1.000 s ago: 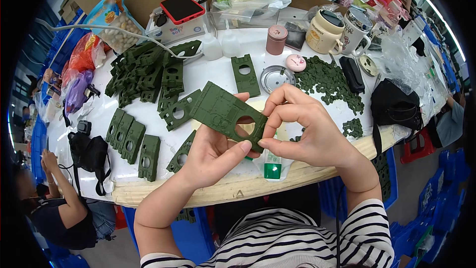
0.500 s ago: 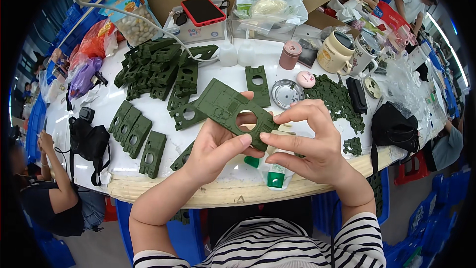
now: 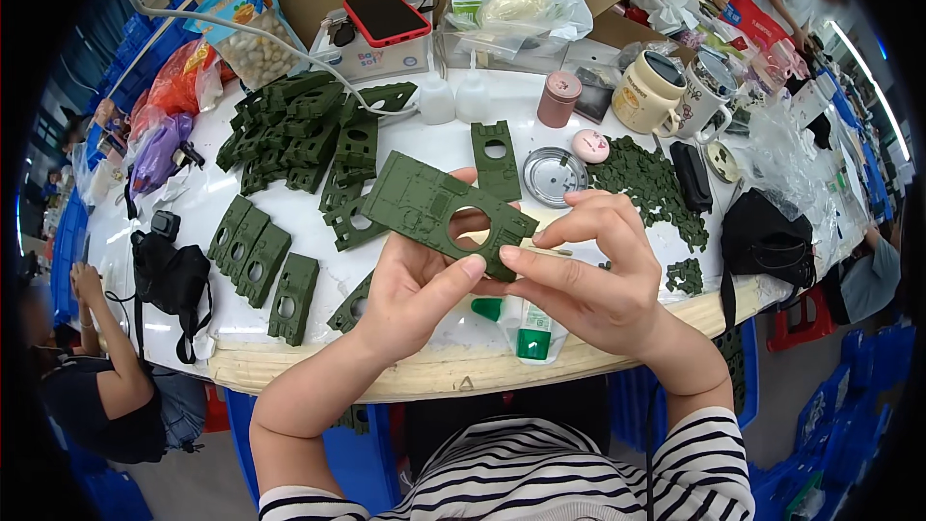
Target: Assembling and gluing parts of green toy tanks at a workbench.
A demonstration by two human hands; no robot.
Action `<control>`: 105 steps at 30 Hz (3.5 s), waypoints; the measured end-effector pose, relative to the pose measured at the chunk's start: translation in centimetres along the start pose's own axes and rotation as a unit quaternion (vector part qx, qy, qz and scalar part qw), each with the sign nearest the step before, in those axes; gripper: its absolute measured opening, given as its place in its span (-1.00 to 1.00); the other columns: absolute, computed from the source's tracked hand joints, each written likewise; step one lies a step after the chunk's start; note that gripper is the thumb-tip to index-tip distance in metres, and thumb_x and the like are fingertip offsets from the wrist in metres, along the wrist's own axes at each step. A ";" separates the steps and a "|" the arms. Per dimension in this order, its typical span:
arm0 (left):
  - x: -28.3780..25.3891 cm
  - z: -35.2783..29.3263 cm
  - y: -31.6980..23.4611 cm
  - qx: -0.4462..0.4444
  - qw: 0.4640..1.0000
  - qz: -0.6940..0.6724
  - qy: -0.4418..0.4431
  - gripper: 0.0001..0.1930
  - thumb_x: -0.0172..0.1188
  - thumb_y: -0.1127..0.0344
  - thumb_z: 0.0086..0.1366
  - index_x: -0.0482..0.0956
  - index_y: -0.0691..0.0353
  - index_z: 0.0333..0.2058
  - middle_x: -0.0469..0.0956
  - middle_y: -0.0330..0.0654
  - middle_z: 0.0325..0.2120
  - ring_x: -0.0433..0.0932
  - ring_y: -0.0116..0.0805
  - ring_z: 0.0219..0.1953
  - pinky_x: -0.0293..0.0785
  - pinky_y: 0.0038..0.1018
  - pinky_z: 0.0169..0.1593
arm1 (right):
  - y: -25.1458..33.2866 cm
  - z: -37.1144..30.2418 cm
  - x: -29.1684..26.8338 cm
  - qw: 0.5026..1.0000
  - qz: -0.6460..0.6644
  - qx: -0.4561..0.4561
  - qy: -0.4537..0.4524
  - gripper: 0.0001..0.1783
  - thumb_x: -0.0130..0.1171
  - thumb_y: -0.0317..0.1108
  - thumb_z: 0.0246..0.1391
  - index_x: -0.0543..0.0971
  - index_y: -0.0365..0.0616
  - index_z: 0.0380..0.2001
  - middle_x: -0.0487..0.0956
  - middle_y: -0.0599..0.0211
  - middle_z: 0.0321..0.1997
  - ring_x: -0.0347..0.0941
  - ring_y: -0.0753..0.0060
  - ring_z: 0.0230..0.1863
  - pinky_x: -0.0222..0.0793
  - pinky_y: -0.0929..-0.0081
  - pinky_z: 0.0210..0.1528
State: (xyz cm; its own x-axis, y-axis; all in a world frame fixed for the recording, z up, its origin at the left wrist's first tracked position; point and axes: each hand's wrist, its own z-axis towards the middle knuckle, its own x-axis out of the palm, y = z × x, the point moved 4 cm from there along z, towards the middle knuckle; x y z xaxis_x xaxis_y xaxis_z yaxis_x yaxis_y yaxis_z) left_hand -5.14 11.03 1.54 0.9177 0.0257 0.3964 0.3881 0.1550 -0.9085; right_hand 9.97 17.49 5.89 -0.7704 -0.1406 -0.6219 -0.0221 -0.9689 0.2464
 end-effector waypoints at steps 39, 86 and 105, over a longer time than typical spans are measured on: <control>0.1 -0.2 1.0 -0.101 0.984 0.053 0.136 -0.27 0.07 0.38 0.17 -0.02 0.38 0.27 0.36 0.17 0.07 0.46 -0.09 0.08 0.60 -0.47 -0.37 | -1.8 -0.4 -0.1 0.927 0.319 0.186 0.065 -0.18 0.28 -0.37 -0.10 0.18 -0.26 0.24 0.35 0.17 0.00 0.28 0.30 -0.01 0.18 0.34 0.12; -17.7 -10.2 -8.9 0.028 0.529 0.788 -0.314 -0.37 0.34 0.24 0.03 0.35 0.28 0.08 0.51 0.01 -0.16 0.41 -0.02 -0.10 0.31 -0.22 0.01 | -4.8 -0.9 0.0 0.916 0.291 0.271 -0.060 -0.88 0.18 -0.43 0.09 0.57 -0.29 -0.38 0.55 0.40 -0.50 0.46 0.63 -0.44 0.36 0.65 -0.34; 2.0 10.6 -9.5 0.379 0.308 0.816 -0.310 -0.82 0.14 0.36 0.00 0.49 0.17 -0.34 0.51 -0.12 -0.33 0.42 -0.17 -0.12 0.24 -0.25 -0.08 | 9.8 3.0 7.4 0.995 0.008 -0.076 -0.064 -0.66 0.09 -0.41 -0.28 0.48 -0.42 -0.36 0.36 0.01 -0.31 0.27 0.07 -0.27 0.30 0.28 -0.22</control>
State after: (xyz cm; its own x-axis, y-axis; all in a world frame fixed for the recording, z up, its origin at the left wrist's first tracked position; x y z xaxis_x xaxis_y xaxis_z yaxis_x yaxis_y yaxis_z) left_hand -7.94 20.07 12.39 -0.4452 0.8271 -0.3430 -0.8933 -0.3837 0.2342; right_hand 2.16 7.57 5.96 -0.8452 -0.1378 -0.5163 0.0793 -0.9878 0.1339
